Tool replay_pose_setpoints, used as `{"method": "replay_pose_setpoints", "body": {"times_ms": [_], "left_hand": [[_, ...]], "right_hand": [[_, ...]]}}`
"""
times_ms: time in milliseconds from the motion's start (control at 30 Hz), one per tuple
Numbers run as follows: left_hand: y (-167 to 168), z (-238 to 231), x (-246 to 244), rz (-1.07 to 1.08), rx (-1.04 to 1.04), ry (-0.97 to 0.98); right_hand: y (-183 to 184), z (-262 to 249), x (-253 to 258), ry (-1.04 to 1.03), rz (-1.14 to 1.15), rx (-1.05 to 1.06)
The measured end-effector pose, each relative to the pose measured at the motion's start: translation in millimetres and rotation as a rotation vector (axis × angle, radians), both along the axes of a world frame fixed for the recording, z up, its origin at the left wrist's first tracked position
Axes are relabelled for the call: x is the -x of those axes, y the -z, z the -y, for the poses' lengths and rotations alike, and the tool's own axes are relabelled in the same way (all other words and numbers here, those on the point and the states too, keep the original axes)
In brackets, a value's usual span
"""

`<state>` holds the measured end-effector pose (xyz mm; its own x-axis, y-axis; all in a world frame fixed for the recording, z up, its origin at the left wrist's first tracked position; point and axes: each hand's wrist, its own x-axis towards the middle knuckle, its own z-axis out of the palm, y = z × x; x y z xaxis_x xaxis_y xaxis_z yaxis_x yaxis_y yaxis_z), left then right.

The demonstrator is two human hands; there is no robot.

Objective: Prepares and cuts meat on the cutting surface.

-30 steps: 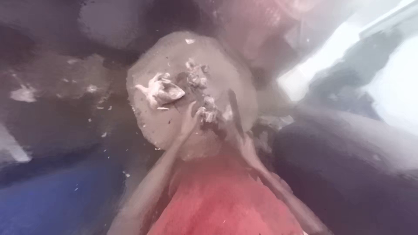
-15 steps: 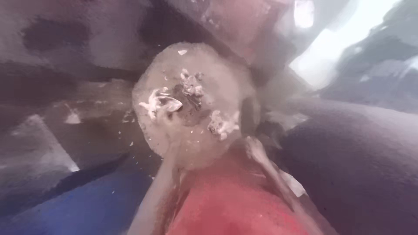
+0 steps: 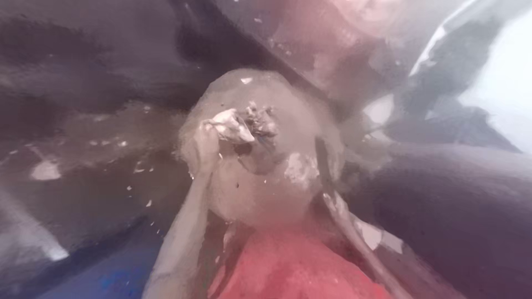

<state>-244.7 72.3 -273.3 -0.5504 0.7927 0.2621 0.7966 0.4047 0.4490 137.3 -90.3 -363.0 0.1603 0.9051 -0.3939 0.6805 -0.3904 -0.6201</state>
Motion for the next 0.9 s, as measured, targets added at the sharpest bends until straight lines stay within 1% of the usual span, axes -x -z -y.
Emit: {"method": "replay_pose_setpoints", "body": {"times_ms": [33, 100, 133, 233, 267, 333, 400, 433, 467, 500, 533, 567, 600, 633, 667, 700, 733, 767, 800, 833, 867, 900], "left_hand": [[30.7, -8.3, 18.0, 0.145, -0.113, 0.096], [49.1, -25.2, 33.4, 0.479, 0.003, 0.224], [61.3, -31.2, 36.5, 0.583, 0.060, 0.289], [106.2, -49.7, 41.3, 0.603, 0.172, 0.490], [113.3, -53.8, 41.1, 0.606, 0.214, 0.528], [108.1, -50.3, 35.1, 0.597, 0.230, 0.557], [97.4, -40.5, 22.1, 0.495, 0.169, 0.558], [90.5, -39.3, 9.3, 0.414, 0.140, 0.612], [88.3, -38.9, -6.6, 0.358, 0.136, 0.734], [85.1, -36.5, -26.4, 0.308, 0.208, 0.892], [82.4, -32.3, -50.1, 0.284, 0.352, 1.053], [76.6, -25.5, -76.4, 0.263, 0.547, 1.192], [74.5, -16.8, -103.7, 0.233, 0.687, 1.297], [80.6, -6.6, -129.4, 0.165, 0.746, 1.362], [89.6, 4.0, -152.4, 0.104, 0.749, 1.402], [91.7, 17.0, -170.6, 0.088, 0.739, 1.409], [91.7, 30.4, -186.7, 0.122, 0.733, 1.394], [85.3, 43.5, -205.7, 0.190, 0.753, 1.349], [66.6, 55.8, -225.1, 0.185, 0.827, 1.368], [45.3, 65.7, -242.6, 0.136, 0.931, 1.426], [40.7, 73.8, -251.5, 0.094, 0.956, 1.502], [45.2, 78.0, -249.6, 0.096, 0.933, 1.595]], "right_hand": [[-9.2, 11.5, 13.8, -0.021, -0.032, 0.026], [-20.2, 30.2, 37.3, -0.104, -0.095, 0.135], [-17.8, 40.0, 47.2, -0.153, -0.133, 0.205], [3.1, 64.7, 75.6, -0.224, -0.194, 0.328], [8.9, 71.4, 83.7, -0.224, -0.175, 0.333], [5.3, 77.0, 93.6, -0.216, -0.102, 0.325], [-1.4, 79.7, 99.7, -0.240, -0.028, 0.359], [-2.3, 78.3, 99.5, -0.254, -0.004, 0.366], [-4.7, 77.2, 98.6, -0.260, 0.005, 0.367], [-9.7, 76.2, 96.7, -0.269, 0.006, 0.364], [-15.2, 74.6, 93.8, -0.285, 0.006, 0.359], [-20.0, 72.0, 89.6, -0.313, 0.003, 0.360], [-20.9, 69.2, 85.0, -0.358, 0.006, 0.344], [-18.7, 66.6, 80.5, -0.407, 0.006, 0.328], [-12.0, 64.9, 75.4, -0.449, 0.012, 0.293], [-6.3, 64.1, 72.1, -0.470, 0.006, 0.258], [-7.4, 63.2, 68.7, -0.488, -0.007, 0.231], [-18.5, 59.9, 63.4, -0.493, -0.037, 0.254], [-25.9, 58.0, 57.1, -0.479, -0.072, 0.288], [-31.4, 56.6, 50.7, -0.448, -0.100, 0.312], [-32.4, 51.3, 47.0, -0.429, -0.108, 0.348], [-39.6, 37.5, 46.8, -0.387, -0.144, 0.466]]}}
